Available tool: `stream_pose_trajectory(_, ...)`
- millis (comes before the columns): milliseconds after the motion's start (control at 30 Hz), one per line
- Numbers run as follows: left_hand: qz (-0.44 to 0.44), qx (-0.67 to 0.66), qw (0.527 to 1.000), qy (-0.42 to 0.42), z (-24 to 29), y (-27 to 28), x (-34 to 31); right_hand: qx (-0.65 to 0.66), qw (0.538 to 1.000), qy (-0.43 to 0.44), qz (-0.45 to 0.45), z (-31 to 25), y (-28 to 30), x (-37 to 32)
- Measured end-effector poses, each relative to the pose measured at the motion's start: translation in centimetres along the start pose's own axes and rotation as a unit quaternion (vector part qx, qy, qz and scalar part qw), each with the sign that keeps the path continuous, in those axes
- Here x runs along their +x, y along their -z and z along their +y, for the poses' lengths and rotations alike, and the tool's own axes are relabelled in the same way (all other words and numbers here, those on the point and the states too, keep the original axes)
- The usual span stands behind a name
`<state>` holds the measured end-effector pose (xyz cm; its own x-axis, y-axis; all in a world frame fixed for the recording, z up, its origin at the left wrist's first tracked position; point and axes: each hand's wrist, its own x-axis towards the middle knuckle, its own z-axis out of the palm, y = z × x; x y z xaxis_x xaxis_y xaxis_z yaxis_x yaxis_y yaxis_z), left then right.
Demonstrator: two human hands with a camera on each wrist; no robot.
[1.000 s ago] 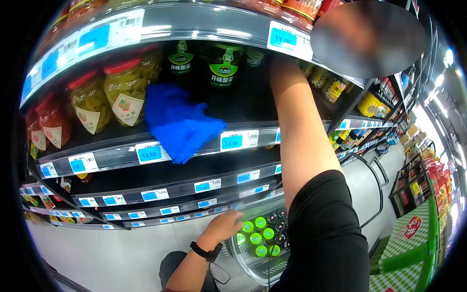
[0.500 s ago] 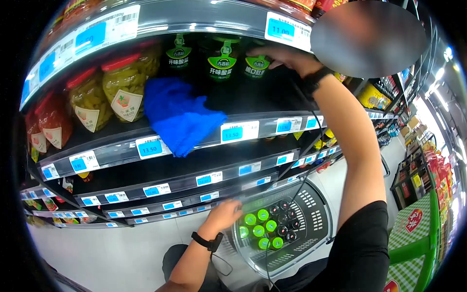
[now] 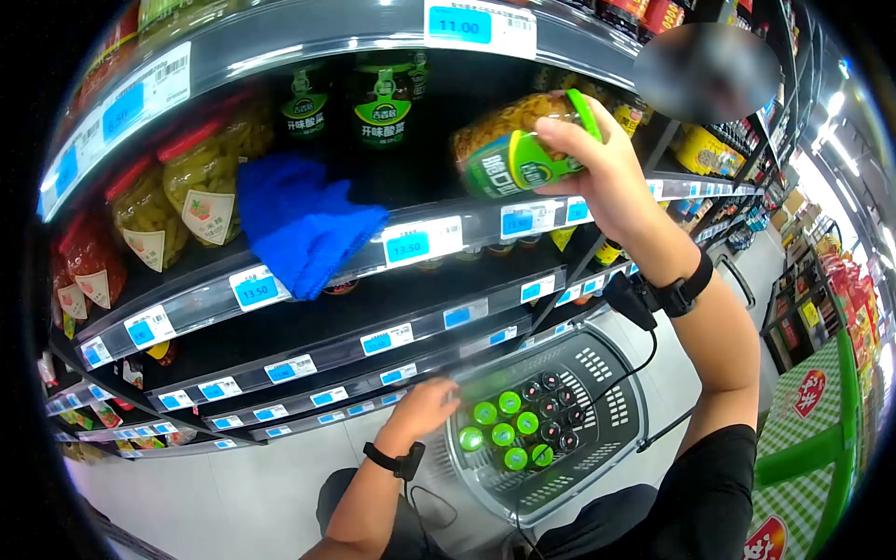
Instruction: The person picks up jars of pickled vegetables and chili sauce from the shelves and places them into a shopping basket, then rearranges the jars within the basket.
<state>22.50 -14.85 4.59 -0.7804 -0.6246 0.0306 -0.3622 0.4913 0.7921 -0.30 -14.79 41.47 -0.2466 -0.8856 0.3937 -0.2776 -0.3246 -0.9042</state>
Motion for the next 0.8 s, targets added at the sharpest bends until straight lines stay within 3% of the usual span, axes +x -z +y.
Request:
stream_pose_trajectory(167, -0.003, -0.007, 1.0, 0.026, 0.7, 0.8, -0.4, 0.012, 0.999, -0.024, -0.023, -1.1, 0.9, -2.5)
stream_pose_trajectory(500, -0.002, 0.0, 1.0, 0.02, -0.4, 0.3, -0.1, -0.141, 0.989, -0.045, -0.027, -1.5, 2.0, -2.3)
stream_pose_trajectory(800, -0.015, -0.005, 0.999, 0.039, 0.6, 0.3, 0.1, -0.252, 0.967, 0.031, 0.002, -1.0, 3.3, 2.2)
